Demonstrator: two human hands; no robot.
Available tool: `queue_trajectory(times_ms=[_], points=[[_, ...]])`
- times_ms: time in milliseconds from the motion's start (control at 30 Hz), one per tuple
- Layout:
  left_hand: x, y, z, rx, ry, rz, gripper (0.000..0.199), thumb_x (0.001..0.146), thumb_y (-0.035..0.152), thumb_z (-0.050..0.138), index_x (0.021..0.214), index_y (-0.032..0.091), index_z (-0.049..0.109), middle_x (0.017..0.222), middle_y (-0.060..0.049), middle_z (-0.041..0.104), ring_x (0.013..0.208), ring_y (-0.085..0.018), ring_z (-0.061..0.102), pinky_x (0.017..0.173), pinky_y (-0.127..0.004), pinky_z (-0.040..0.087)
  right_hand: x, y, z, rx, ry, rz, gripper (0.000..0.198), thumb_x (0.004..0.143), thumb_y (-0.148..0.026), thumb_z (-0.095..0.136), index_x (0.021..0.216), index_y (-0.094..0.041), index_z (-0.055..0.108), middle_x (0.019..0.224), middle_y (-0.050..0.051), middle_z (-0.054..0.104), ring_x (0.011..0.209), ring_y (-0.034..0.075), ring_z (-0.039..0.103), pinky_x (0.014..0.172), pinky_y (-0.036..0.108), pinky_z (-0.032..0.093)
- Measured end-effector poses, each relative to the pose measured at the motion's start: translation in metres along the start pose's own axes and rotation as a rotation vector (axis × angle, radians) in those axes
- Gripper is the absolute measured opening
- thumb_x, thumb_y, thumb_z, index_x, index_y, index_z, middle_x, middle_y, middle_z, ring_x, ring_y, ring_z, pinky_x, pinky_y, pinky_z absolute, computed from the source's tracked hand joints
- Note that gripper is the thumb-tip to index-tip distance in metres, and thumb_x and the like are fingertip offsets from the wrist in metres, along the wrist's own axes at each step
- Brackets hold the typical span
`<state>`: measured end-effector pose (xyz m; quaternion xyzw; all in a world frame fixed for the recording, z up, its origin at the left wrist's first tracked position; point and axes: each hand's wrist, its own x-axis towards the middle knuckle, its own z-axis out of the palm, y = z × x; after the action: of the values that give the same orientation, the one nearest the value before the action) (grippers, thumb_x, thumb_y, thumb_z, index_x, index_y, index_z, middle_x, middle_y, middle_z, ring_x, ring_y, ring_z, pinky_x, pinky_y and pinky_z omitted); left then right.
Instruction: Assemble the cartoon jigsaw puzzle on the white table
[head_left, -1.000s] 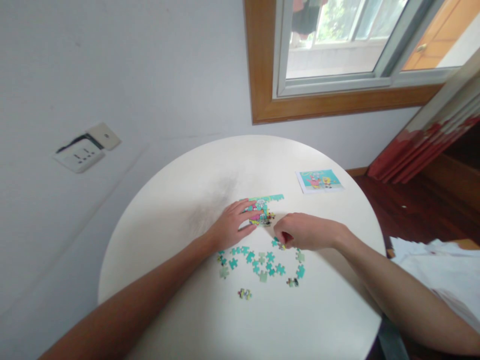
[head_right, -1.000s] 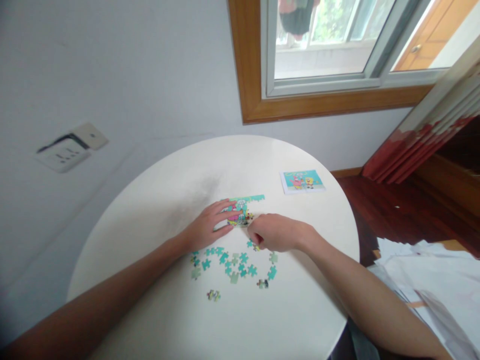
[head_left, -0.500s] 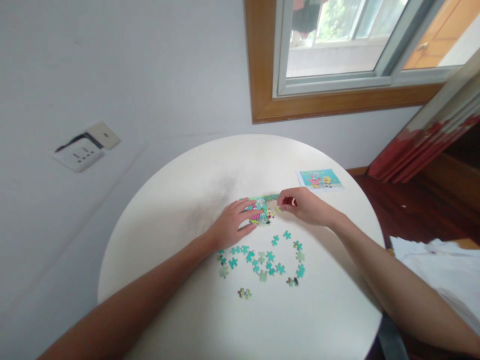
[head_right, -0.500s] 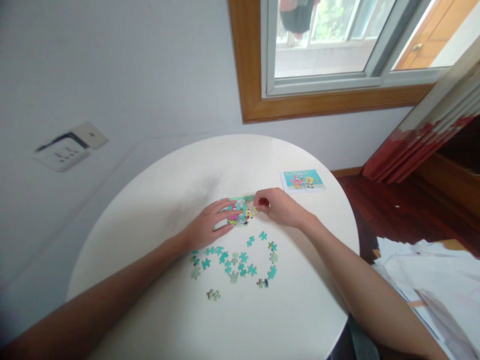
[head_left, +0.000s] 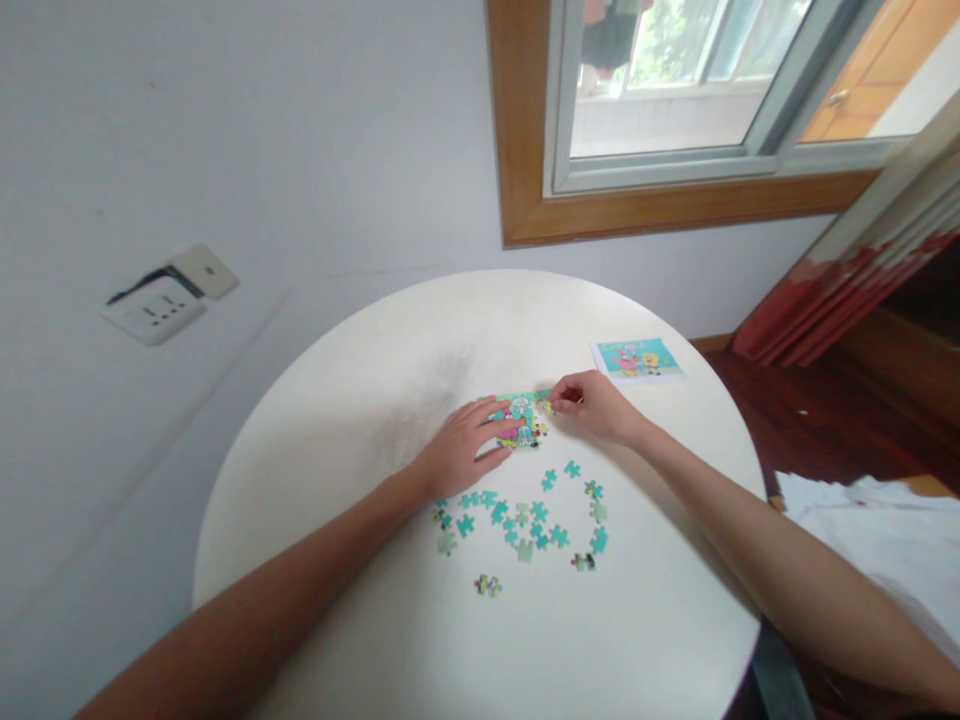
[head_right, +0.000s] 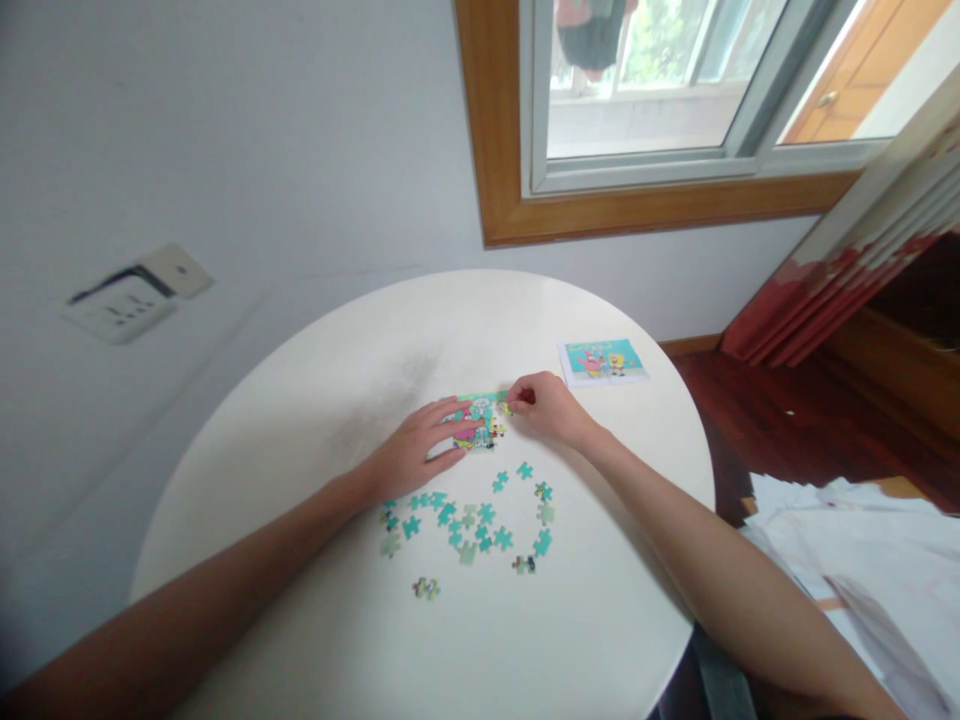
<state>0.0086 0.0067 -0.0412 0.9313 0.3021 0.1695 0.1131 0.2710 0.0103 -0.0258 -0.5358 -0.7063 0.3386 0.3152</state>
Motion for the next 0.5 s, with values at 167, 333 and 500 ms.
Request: queue_trajectory(times_ms=[167,333,500], points=[[-0.0004,0.0005,-0.0005,0.000,0.004,0.002,0.039,0.094,0.032,0.055,0.133,0.030,0.058,0.145,-0.007,0.050,0.137,-0.027,0.041,0.113,-0.049,0.035,0.0012,0.0025,0.0023,0.030,-0.009,-0.006,0.012,0.077,-0.021,0.059,0.081,-0.014,0.068,0.070,0.003,0.064,0.063,0.013,0.052,0.061,0.027,0.040],[-0.0006,-0.0001,0.0000,-0.001,-0.001,0.002,0.039,0.095,0.033,0.054,0.133,0.029,0.058,0.145,-0.007,0.049,0.137,-0.027,0.040,0.114,-0.048,0.035,0.0020,0.0029,0.0020,0.014,-0.016,-0.012,0.011,0.077,-0.019,0.056,0.077,-0.014,0.066,0.070,0.004,0.064,0.064,0.013,0.052,0.062,0.027,0.041],[-0.0007,-0.0003,0.0008,0.000,-0.004,-0.002,0.039,0.095,0.033,0.054,0.133,0.029,0.058,0.145,-0.007,0.049,0.138,-0.027,0.039,0.114,-0.048,0.034,0.0009,-0.0006,0.0029,0.040,-0.029,-0.053,0.008,0.081,-0.019,0.051,0.079,-0.015,0.058,0.071,0.002,0.060,0.064,0.013,0.054,0.063,0.027,0.042]])
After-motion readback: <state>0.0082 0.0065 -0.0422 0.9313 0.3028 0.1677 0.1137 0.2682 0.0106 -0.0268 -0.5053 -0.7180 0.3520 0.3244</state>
